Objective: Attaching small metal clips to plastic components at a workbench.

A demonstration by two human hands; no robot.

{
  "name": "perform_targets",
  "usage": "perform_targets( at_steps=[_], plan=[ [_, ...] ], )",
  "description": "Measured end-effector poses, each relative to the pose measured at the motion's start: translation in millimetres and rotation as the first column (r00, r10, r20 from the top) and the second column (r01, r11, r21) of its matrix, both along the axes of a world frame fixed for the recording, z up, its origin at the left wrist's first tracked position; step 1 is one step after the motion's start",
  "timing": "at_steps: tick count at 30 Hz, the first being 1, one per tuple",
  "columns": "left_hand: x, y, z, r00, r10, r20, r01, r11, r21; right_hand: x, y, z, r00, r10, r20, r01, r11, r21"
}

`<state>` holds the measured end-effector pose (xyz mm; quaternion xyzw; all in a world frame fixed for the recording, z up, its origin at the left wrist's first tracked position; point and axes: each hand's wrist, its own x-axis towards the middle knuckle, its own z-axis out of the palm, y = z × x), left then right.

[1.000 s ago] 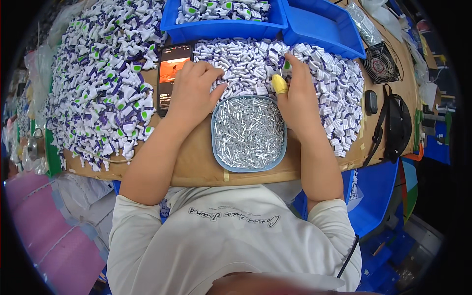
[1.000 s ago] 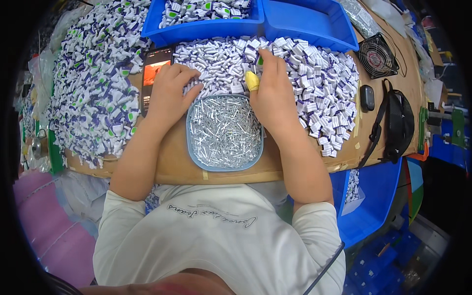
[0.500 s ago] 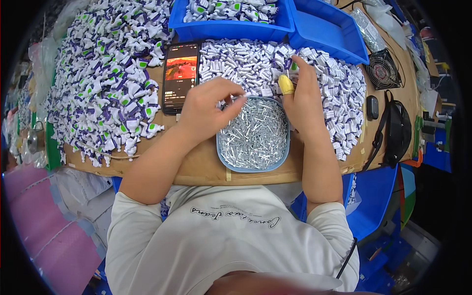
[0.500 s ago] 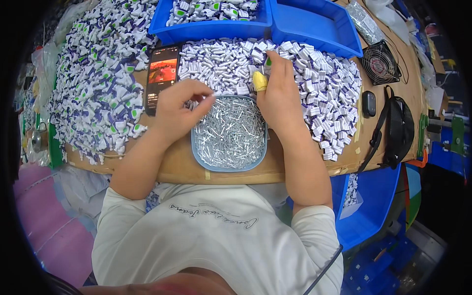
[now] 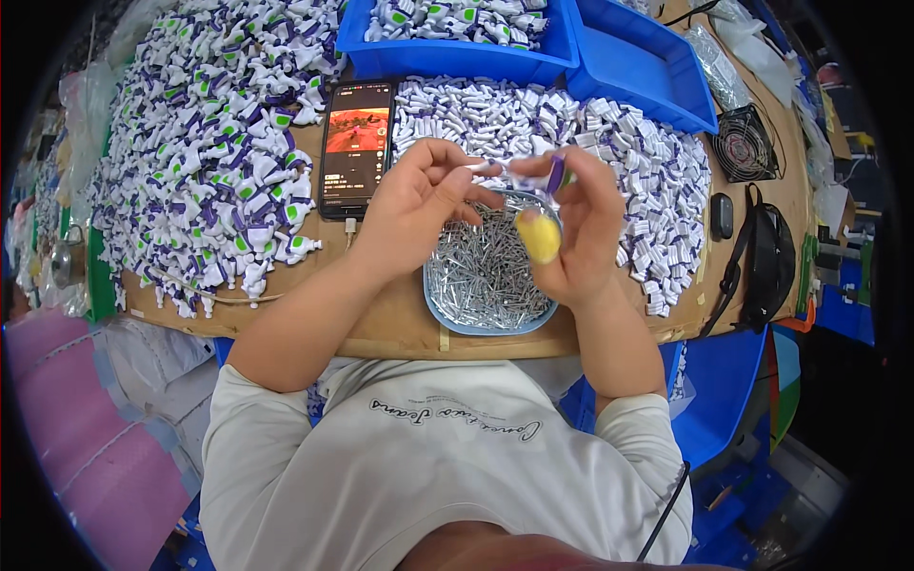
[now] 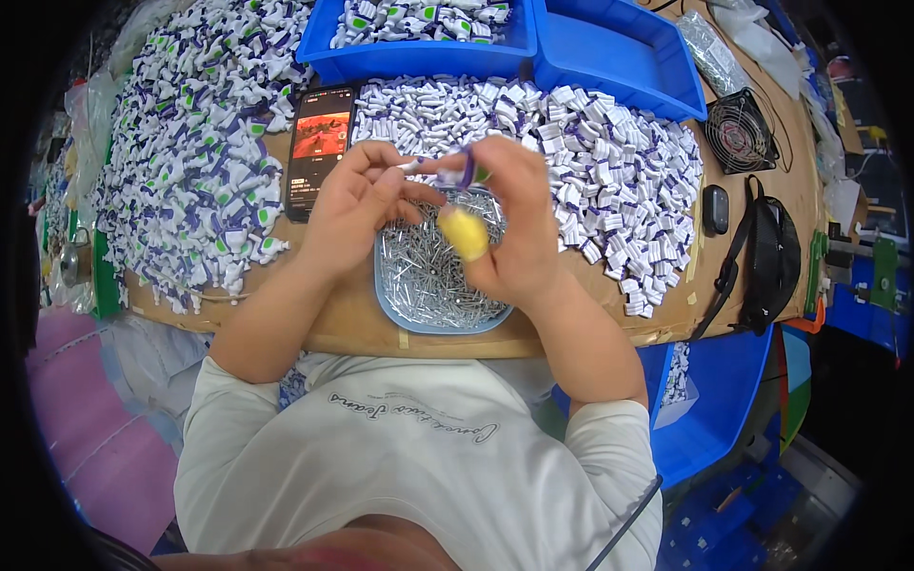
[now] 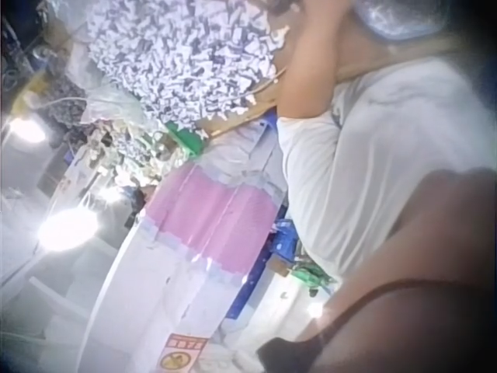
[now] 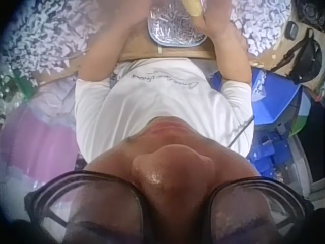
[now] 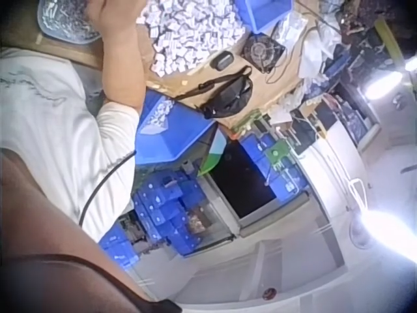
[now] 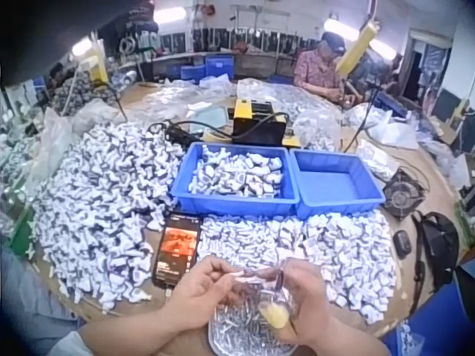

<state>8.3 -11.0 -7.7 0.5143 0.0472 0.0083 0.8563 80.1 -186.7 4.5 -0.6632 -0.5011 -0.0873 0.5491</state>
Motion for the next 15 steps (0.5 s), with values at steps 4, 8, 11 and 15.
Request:
perform_targets(
  at_steps=[4,8,11,15],
  plan=[
    [-1,5,7,0.988,-0.117,-0.103,0.084,0.957,-0.278,-4,2,-4,0.974,0.226,-0.032,-0.227,0.973,-0.038],
    [-2,2,8,0.979,-0.082,-0.186,0.03,0.964,-0.266,-9,1,-4,0.981,0.189,-0.04,-0.191,0.98,-0.052],
    [-3,3,7,0.994,0.005,-0.111,-0.018,0.994,-0.112,-14,1,1,0.978,0.113,-0.177,-0.12,0.992,-0.029],
    [-6,1,4,0.994,0.083,0.07,-0.086,0.995,0.04,-19,2,7,0.791,0.064,-0.608,-0.159,0.982,-0.103]
  ],
)
